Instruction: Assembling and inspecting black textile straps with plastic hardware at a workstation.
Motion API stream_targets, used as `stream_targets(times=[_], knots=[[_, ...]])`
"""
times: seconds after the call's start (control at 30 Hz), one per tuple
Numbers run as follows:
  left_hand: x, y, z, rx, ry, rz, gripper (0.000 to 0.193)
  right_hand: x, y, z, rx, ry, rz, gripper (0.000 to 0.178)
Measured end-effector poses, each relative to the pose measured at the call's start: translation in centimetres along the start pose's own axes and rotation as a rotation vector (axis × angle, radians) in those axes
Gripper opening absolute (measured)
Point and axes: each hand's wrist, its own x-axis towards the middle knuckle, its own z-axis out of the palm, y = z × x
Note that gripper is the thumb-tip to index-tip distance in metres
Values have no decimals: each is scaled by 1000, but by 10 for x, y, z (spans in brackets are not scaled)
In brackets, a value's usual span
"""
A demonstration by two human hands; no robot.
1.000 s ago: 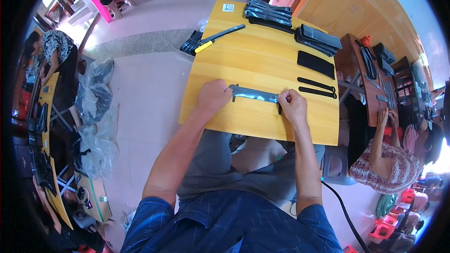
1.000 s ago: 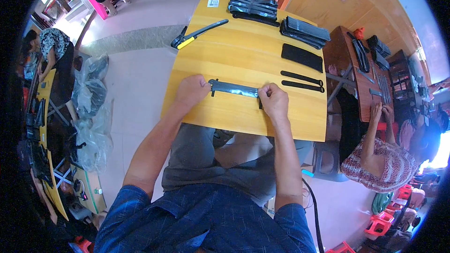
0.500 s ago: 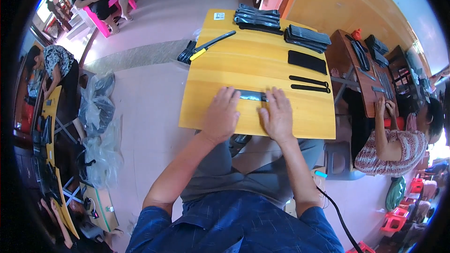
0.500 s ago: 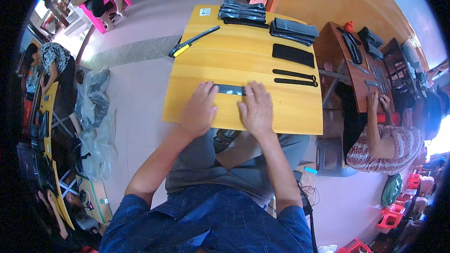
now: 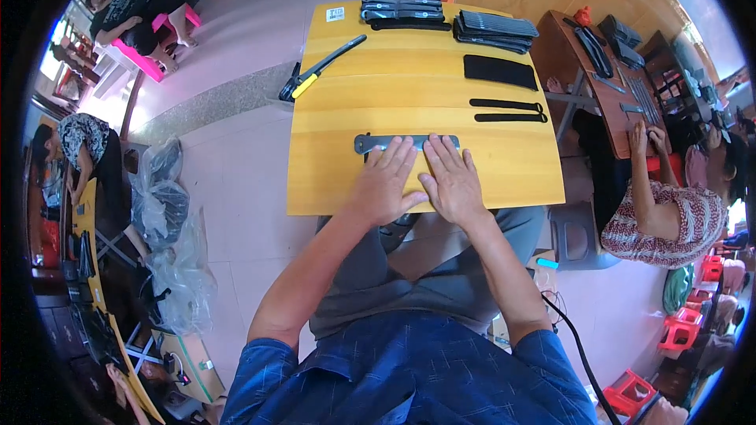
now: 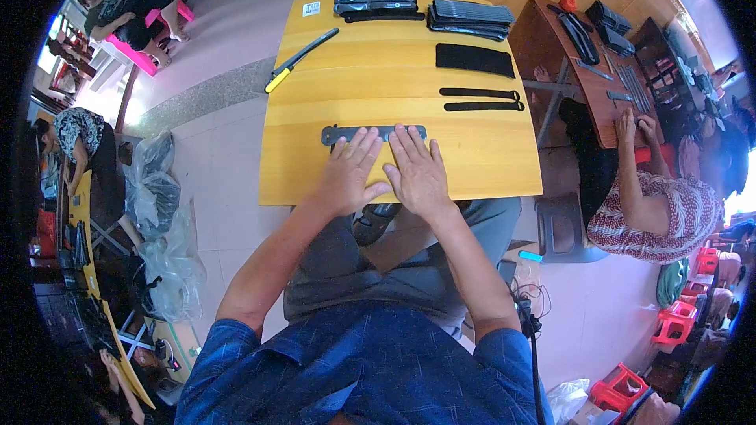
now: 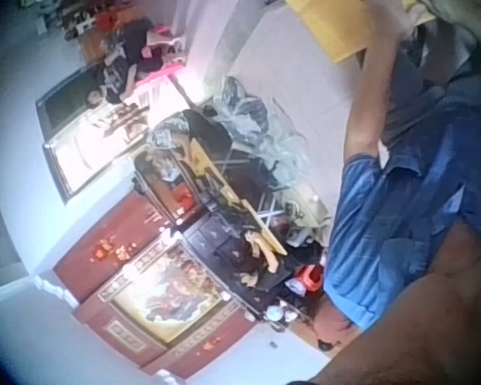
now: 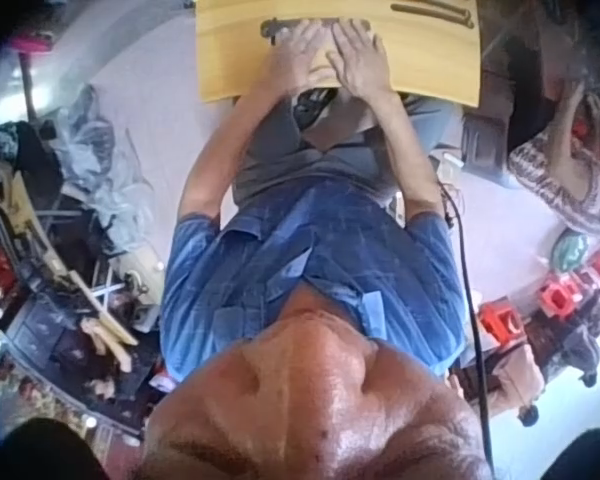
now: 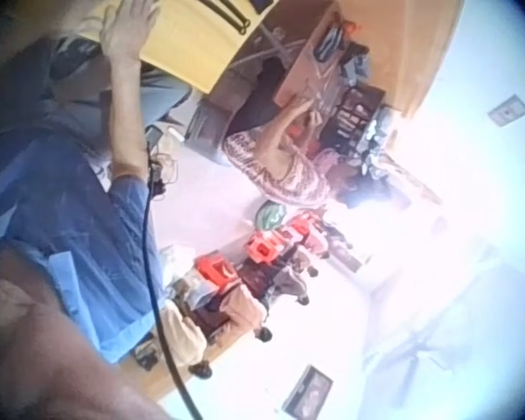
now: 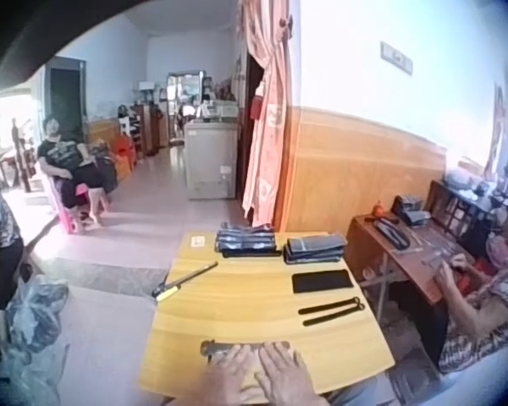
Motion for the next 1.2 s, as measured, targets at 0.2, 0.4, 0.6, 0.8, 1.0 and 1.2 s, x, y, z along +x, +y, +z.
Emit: stream_targets(times=[0.2, 0.4, 0.6, 0.8, 1.0, 1.2], knots=[[-37, -30, -22, 54, -11, -200, 90, 0, 3, 0, 17, 13, 9, 63], [-54, -43, -28, 102, 3, -278, 88, -1, 1, 2, 23, 27, 4, 62], [-55, -45, -24, 98, 43, -247, 86, 0, -8, 0, -26, 35, 42, 67], [-52, -44, -22, 104, 41, -225, 85, 20, -43, 15, 61, 52, -131, 78], [-51, -44, -22, 131, 21, -230, 84, 18, -27, 20, 27, -7, -119, 81], [-53, -45, -25, 151, 7, -230, 85, -11, 24, -9, -80, -42, 31, 80]])
